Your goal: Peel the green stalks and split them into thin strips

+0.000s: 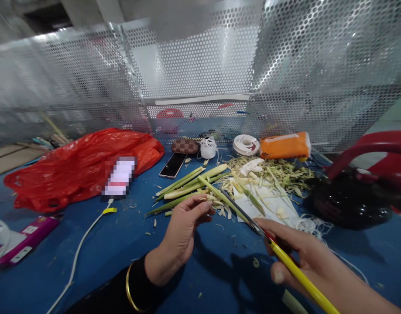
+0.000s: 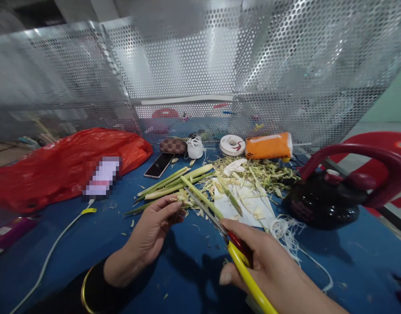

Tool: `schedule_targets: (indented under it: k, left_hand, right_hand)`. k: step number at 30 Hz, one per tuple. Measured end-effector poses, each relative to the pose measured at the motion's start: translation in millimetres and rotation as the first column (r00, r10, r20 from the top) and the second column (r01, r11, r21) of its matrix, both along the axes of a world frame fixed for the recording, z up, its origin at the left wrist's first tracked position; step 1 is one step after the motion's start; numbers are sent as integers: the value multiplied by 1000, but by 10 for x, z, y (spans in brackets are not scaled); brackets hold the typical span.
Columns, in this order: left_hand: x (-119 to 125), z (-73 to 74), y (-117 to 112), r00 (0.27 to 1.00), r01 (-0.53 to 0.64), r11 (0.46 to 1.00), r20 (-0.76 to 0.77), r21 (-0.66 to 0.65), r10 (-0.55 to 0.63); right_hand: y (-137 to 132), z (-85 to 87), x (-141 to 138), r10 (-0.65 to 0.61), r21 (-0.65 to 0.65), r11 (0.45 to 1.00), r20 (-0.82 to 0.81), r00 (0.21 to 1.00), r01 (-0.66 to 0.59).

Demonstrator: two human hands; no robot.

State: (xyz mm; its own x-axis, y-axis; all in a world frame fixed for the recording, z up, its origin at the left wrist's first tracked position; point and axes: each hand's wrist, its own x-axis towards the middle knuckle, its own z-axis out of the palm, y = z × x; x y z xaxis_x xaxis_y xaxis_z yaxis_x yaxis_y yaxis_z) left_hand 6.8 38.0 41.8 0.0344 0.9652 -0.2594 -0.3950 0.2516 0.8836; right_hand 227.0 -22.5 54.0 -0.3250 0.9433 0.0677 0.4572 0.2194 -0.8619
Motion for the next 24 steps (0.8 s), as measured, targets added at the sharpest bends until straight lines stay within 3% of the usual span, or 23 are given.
schedule_targets:
  k: [9, 17, 20, 24]
  left_hand:
    - [3, -21, -1, 995, 49, 988, 97, -144, -35]
    - [-12, -30, -8, 981, 93, 989, 178, -111, -73]
    - [-17, -14, -10, 975, 94, 986, 213, -139, -63]
    - [-25, -6, -7, 967, 99, 975, 251, -197, -47]
  right_hand:
    - [35, -186, 17, -100, 132, 988, 173, 980, 78]
    - [81, -280, 105, -155, 298, 953, 329, 931, 53]
    - [99, -298, 122, -195, 419, 908, 378, 905, 21]
    - [150, -326, 159, -325, 610, 792, 459, 827, -28]
